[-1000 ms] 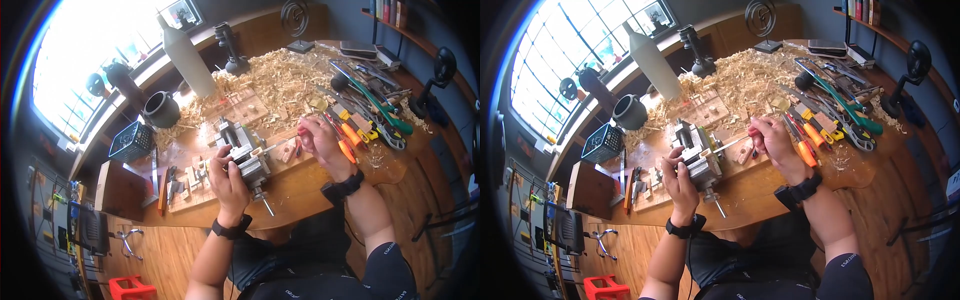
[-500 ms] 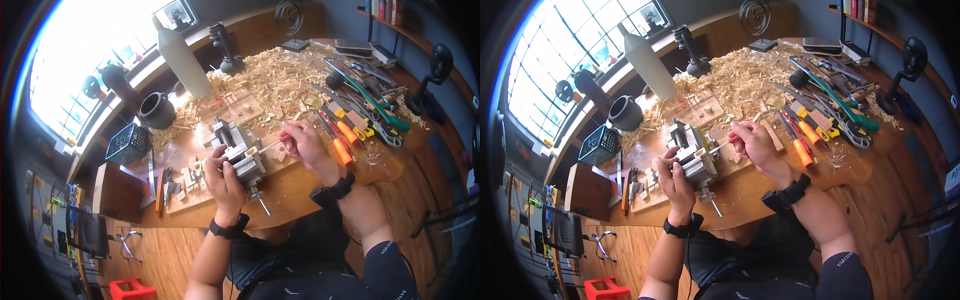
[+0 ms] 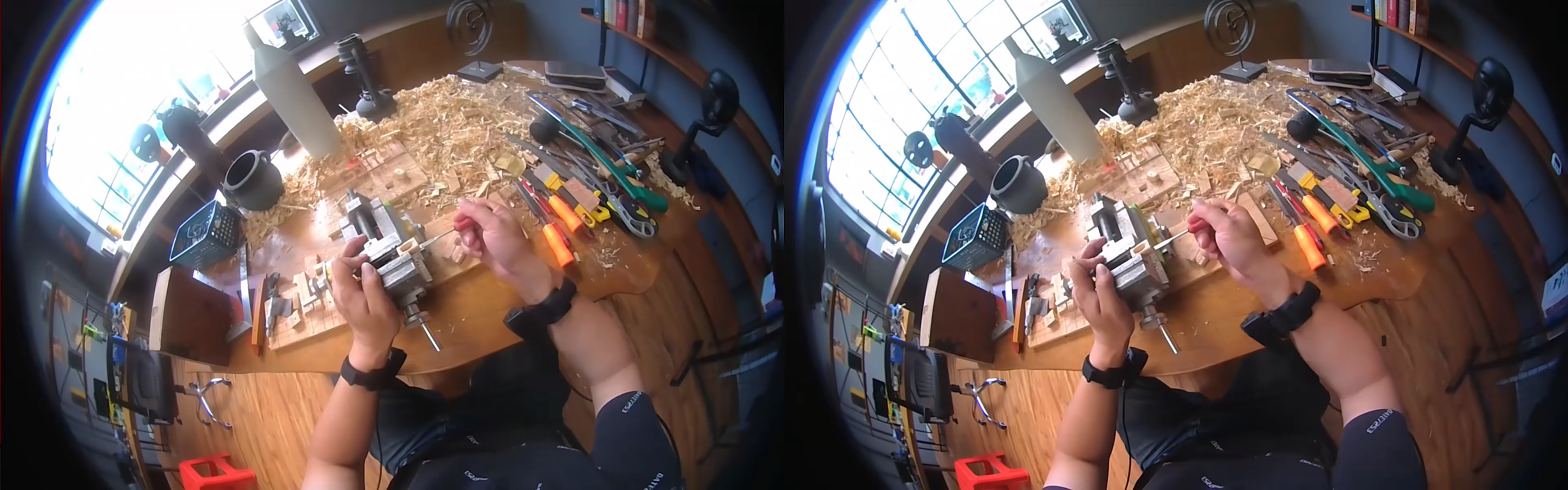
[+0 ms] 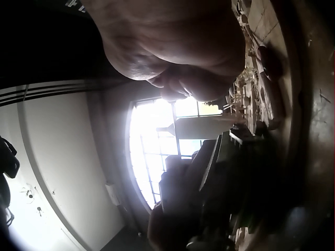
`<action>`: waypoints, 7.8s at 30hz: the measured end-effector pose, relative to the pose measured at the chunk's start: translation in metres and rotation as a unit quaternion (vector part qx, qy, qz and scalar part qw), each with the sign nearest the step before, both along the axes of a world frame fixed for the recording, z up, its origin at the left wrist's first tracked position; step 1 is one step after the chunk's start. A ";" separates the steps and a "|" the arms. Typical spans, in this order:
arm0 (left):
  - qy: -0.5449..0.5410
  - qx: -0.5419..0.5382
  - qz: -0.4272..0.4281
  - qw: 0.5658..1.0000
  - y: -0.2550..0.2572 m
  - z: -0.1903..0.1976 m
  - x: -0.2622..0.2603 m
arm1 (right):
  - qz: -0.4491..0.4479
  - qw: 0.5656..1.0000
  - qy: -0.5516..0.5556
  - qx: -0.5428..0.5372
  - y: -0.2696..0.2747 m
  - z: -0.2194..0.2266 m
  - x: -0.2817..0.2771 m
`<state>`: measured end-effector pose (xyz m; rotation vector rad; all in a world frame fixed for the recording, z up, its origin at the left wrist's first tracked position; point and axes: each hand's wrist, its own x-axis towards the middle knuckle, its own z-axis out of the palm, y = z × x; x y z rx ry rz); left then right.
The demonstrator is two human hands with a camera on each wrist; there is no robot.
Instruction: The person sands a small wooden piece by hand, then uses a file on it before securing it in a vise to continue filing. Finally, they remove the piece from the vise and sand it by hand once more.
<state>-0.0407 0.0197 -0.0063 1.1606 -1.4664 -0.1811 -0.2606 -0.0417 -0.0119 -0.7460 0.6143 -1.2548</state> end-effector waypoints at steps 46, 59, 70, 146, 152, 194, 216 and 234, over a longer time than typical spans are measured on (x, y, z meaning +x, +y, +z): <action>-0.005 -0.008 -0.002 1.000 0.000 0.001 0.001 | -0.036 0.996 0.075 0.013 0.003 0.014 0.008; -0.002 -0.014 -0.003 1.000 0.001 0.003 0.003 | -0.026 0.997 0.030 0.063 -0.001 0.008 -0.005; 0.001 -0.001 -0.001 1.000 0.002 0.002 0.000 | -0.037 0.996 0.064 0.041 0.008 0.013 0.014; -0.046 -0.037 0.023 0.998 -0.001 0.005 0.002 | -0.095 0.684 0.533 -0.490 0.009 0.136 0.048; -0.047 -0.040 0.023 0.998 -0.002 0.004 0.003 | -0.101 0.683 0.540 -0.480 0.012 0.138 0.044; -0.037 -0.036 0.022 0.998 -0.001 0.003 0.002 | -0.116 0.687 0.521 -0.494 -0.003 0.130 0.039; -0.042 -0.034 0.019 0.998 -0.002 0.004 0.004 | -0.144 0.691 0.530 -0.470 0.009 0.165 0.036; -0.013 -0.023 0.017 1.000 0.000 0.004 0.001 | -0.086 0.665 0.553 -0.495 -0.006 0.137 0.057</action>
